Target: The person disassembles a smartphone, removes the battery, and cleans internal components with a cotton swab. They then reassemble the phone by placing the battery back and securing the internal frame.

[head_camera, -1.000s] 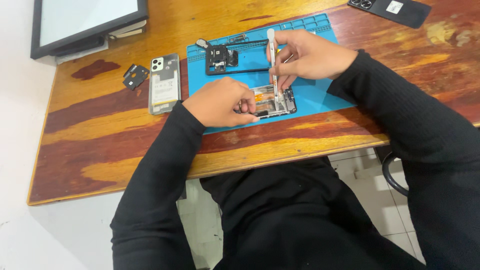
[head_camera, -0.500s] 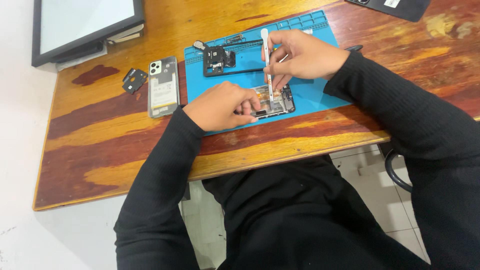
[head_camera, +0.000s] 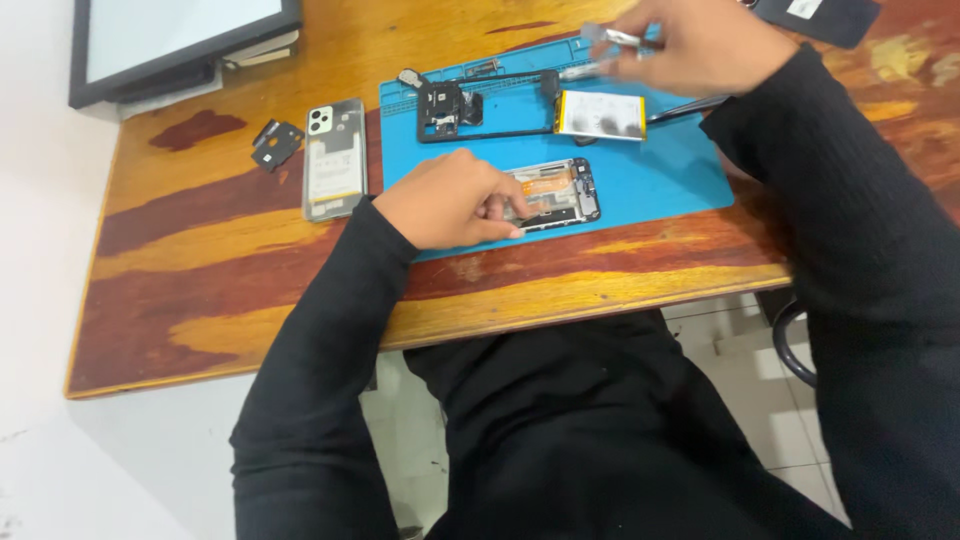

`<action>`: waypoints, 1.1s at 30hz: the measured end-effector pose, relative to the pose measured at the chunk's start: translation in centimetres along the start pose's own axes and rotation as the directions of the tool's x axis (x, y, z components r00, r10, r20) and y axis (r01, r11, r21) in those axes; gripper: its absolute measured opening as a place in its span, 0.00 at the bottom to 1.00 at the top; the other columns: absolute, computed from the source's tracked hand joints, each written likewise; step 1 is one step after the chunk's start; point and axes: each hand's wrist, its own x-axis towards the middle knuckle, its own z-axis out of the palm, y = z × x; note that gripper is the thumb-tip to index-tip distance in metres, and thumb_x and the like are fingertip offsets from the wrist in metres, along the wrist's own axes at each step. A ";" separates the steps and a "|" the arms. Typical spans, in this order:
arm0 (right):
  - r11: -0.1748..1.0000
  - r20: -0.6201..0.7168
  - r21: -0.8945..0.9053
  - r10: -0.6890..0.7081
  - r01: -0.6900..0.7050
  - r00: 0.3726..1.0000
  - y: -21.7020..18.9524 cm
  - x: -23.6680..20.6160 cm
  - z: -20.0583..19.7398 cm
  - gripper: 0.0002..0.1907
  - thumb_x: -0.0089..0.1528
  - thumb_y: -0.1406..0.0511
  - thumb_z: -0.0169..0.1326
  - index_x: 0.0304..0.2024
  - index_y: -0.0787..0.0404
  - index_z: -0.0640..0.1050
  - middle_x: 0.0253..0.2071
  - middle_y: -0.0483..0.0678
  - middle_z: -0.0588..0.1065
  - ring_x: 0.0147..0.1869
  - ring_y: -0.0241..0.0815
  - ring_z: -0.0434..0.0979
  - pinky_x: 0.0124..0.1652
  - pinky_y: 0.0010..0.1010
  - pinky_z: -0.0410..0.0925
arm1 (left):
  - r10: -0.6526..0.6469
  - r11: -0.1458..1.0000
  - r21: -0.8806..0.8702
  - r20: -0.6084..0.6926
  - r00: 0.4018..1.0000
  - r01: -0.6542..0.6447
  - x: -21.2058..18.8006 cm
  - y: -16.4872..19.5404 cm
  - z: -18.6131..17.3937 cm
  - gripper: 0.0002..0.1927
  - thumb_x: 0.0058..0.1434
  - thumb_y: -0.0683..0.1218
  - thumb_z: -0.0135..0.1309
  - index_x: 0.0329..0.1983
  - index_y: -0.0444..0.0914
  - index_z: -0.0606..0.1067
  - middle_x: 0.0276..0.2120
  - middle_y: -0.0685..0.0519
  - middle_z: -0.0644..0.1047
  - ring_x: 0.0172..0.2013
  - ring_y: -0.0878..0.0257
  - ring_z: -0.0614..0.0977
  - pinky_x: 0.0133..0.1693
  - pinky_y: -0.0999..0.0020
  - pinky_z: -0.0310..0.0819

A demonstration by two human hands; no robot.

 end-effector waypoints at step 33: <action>0.940 0.313 0.333 -0.034 -0.076 0.949 -4.0 0.8 4.9 0.14 0.61 0.60 0.62 0.44 0.63 0.84 0.32 0.48 0.83 0.33 0.34 0.79 0.36 0.29 0.71 | 0.031 0.999 -0.007 0.048 0.998 -0.031 -0.6 -0.1 -1.2 0.10 0.55 0.52 0.67 0.37 0.44 0.86 0.25 0.53 0.82 0.25 0.61 0.82 0.28 0.66 0.72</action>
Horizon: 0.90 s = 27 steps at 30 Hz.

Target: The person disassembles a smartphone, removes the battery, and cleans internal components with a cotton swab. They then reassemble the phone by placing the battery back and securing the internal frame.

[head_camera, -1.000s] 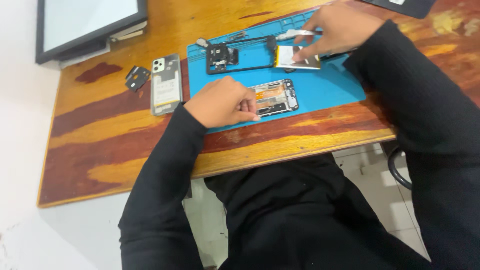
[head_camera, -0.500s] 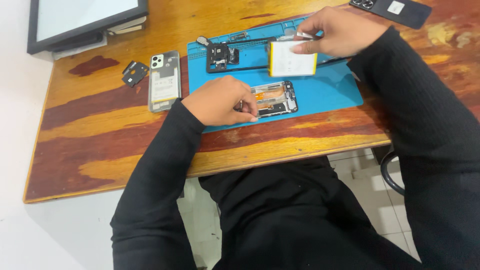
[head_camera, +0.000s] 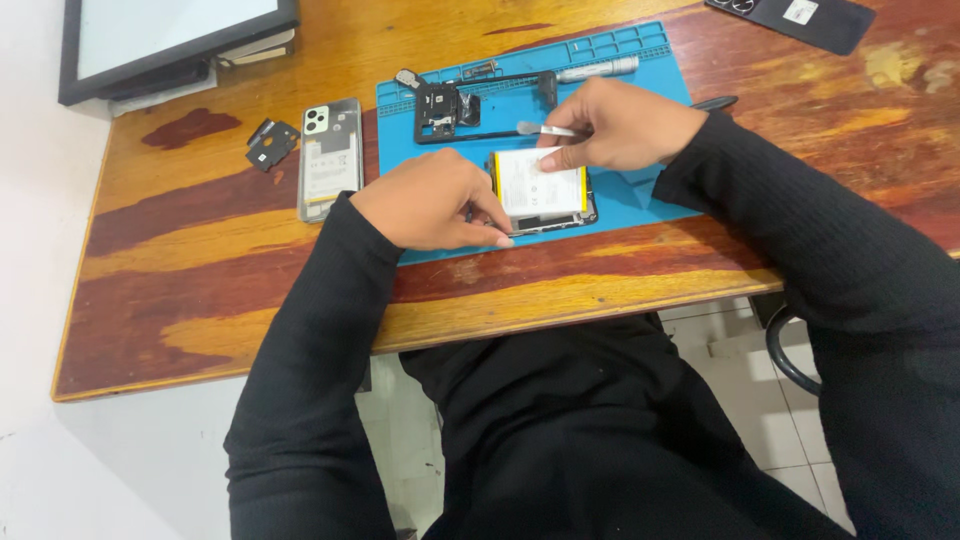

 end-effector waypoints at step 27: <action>0.961 -0.063 -0.232 -0.169 0.150 0.984 -0.7 -0.2 1.1 0.21 0.54 0.56 0.69 0.43 0.64 0.85 0.35 0.55 0.82 0.32 0.46 0.80 0.33 0.35 0.71 | 0.007 0.990 0.139 -0.164 0.986 0.016 -1.0 -2.7 -0.4 0.40 0.37 0.59 0.77 0.50 0.40 0.73 0.42 0.49 0.74 0.48 0.51 0.76 0.45 0.56 0.72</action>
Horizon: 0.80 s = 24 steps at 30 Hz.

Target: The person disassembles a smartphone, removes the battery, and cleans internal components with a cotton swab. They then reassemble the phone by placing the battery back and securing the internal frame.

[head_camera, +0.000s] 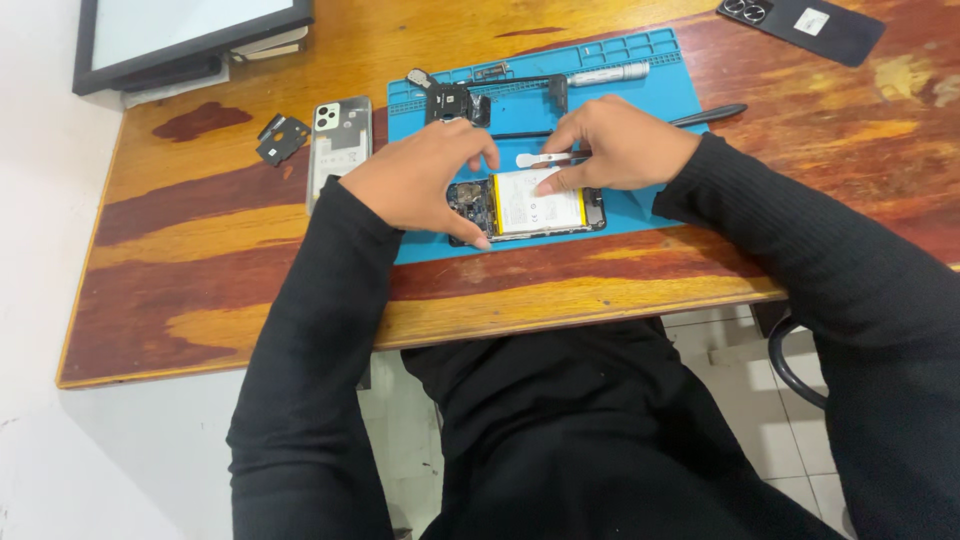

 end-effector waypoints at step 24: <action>0.985 0.125 0.105 -0.146 0.133 0.981 -0.6 -0.4 -0.9 0.14 0.52 0.59 0.69 0.38 0.59 0.87 0.31 0.50 0.81 0.32 0.44 0.78 0.32 0.36 0.69 | -0.056 0.992 0.117 0.049 0.997 0.050 0.6 0.9 0.9 0.38 0.45 0.66 0.70 0.55 0.42 0.80 0.45 0.50 0.78 0.49 0.50 0.75 0.48 0.55 0.73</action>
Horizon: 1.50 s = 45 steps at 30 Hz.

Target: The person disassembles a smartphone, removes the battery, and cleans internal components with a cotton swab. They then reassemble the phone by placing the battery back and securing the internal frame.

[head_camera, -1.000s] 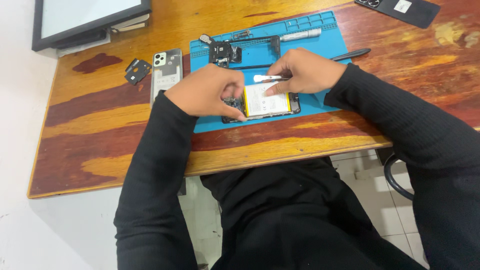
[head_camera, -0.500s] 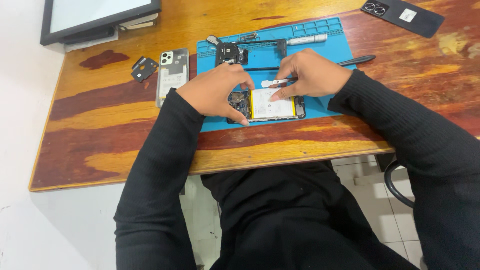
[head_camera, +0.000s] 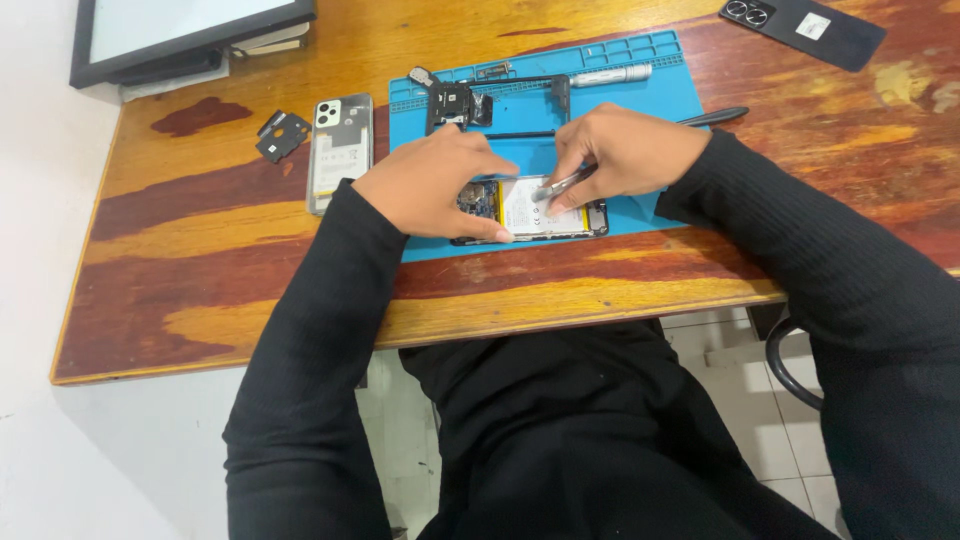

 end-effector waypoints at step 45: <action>0.921 -0.034 -0.386 -0.077 0.058 0.996 -2.4 1.0 1.9 0.26 0.63 0.48 0.52 0.60 0.51 0.75 0.36 0.49 0.78 0.27 0.52 0.78 0.28 0.42 0.70 | -0.152 0.988 -0.046 -0.070 0.986 0.149 0.7 -4.5 1.6 0.54 0.33 0.55 0.79 0.66 0.41 0.71 0.57 0.47 0.71 0.58 0.46 0.67 0.57 0.55 0.69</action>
